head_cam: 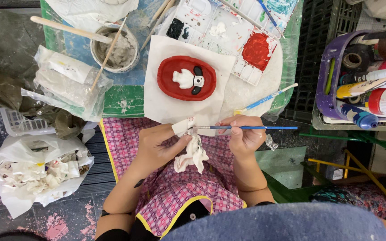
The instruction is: The person paints details on a small ceramic dog figurine using a fine-tipped brush, alternating between applying paint and cleaning the brush with a white cloth.
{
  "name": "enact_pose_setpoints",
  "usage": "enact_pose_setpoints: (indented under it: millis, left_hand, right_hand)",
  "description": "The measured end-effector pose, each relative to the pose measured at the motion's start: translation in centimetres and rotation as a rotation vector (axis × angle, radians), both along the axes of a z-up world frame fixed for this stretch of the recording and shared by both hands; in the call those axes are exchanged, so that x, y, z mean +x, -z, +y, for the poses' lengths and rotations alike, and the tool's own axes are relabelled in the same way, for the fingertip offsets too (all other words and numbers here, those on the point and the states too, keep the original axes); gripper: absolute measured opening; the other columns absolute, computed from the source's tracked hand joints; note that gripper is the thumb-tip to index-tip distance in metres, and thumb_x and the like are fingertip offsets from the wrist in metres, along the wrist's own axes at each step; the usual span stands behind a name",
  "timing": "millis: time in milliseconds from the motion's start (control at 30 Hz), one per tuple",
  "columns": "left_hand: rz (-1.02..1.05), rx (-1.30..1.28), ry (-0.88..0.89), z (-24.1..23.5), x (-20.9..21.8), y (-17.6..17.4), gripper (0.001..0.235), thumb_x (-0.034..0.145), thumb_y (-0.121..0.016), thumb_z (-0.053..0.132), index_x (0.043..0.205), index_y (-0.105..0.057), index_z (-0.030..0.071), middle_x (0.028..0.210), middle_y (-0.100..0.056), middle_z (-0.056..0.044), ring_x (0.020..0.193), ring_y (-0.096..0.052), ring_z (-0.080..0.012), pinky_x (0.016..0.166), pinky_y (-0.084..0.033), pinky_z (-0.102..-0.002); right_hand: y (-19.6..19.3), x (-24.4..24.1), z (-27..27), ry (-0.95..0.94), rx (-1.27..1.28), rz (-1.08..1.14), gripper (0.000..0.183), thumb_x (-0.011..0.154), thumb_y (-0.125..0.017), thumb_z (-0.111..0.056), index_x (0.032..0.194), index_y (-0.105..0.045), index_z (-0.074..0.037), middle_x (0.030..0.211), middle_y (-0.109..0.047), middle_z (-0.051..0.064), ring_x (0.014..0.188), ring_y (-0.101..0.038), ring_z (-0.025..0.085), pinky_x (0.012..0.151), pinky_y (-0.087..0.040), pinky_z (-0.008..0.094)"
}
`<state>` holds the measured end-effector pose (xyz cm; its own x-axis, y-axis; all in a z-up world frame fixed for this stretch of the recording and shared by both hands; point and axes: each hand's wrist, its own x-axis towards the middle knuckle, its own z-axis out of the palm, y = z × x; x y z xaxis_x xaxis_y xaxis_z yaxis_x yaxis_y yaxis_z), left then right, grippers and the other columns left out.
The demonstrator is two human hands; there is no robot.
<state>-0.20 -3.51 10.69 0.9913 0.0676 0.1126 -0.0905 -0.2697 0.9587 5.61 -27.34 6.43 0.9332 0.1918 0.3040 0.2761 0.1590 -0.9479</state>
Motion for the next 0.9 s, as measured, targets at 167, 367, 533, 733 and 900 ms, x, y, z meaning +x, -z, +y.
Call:
enact_pose_setpoints:
  millis: [167,367,533,733,900]
  left_hand:
    - [-0.117,0.082,-0.021,-0.5,-0.8,0.2,0.023,0.085,-0.083,0.011,0.107,-0.077,0.004,0.081,-0.073,-0.009,0.062,-0.067,-0.0165,0.057,-0.050,-0.027]
    - [-0.080,0.015,-0.073,-0.4,-1.1,-0.2,0.025,0.087,-0.081,0.008,0.112,-0.077,0.003,0.085,-0.075,-0.009,0.066,-0.070,-0.0126,0.059,-0.052,-0.025]
    - [0.122,-0.145,-0.130,1.2,-0.2,1.1,0.023,0.088,-0.078,0.005,0.111,-0.078,0.001,0.084,-0.079,-0.003,0.066,-0.064,-0.0037,0.057,-0.048,-0.021]
    - [0.355,-0.389,-0.085,1.8,0.2,3.6,0.022,0.090,-0.077,0.008,0.111,-0.079,0.002,0.078,-0.074,-0.002,0.063,-0.060,-0.0015,0.056,-0.047,-0.020]
    - [0.148,-0.193,-0.073,2.1,0.6,4.0,0.023,0.086,-0.078,0.008,0.109,-0.079,0.003,0.083,-0.078,-0.004,0.070,-0.065,-0.0034,0.063,-0.052,-0.022]
  right_hand:
    - [-0.4,-0.3,-0.4,0.070,-0.115,-0.051,0.023,0.106,-0.066,-0.018,0.108,-0.050,-0.002,0.086,-0.069,0.022,0.069,-0.068,0.023,0.061,-0.058,0.032]
    - [-0.9,0.5,-0.7,0.111,-0.119,-0.156,0.017,0.108,-0.059,-0.016,0.111,-0.050,-0.002,0.082,-0.069,0.018,0.059,-0.067,0.019,0.054,-0.056,0.028]
    - [-3.2,5.4,0.4,0.239,-0.055,0.000,0.011,0.112,-0.056,-0.003,0.112,-0.046,-0.001,0.083,-0.063,0.011,0.066,-0.066,0.019,0.052,-0.053,0.028]
    - [-7.4,18.5,8.0,-0.040,-0.462,-0.152,0.010,0.112,-0.063,-0.007,0.117,-0.060,0.001,0.103,-0.075,0.009,0.070,-0.071,0.014,0.058,-0.053,0.026]
    - [-5.3,27.5,15.7,0.183,-0.828,-0.543,0.030,0.099,-0.077,-0.033,0.090,-0.071,-0.005,0.063,-0.069,0.006,0.055,-0.071,0.020,0.053,-0.050,0.037]
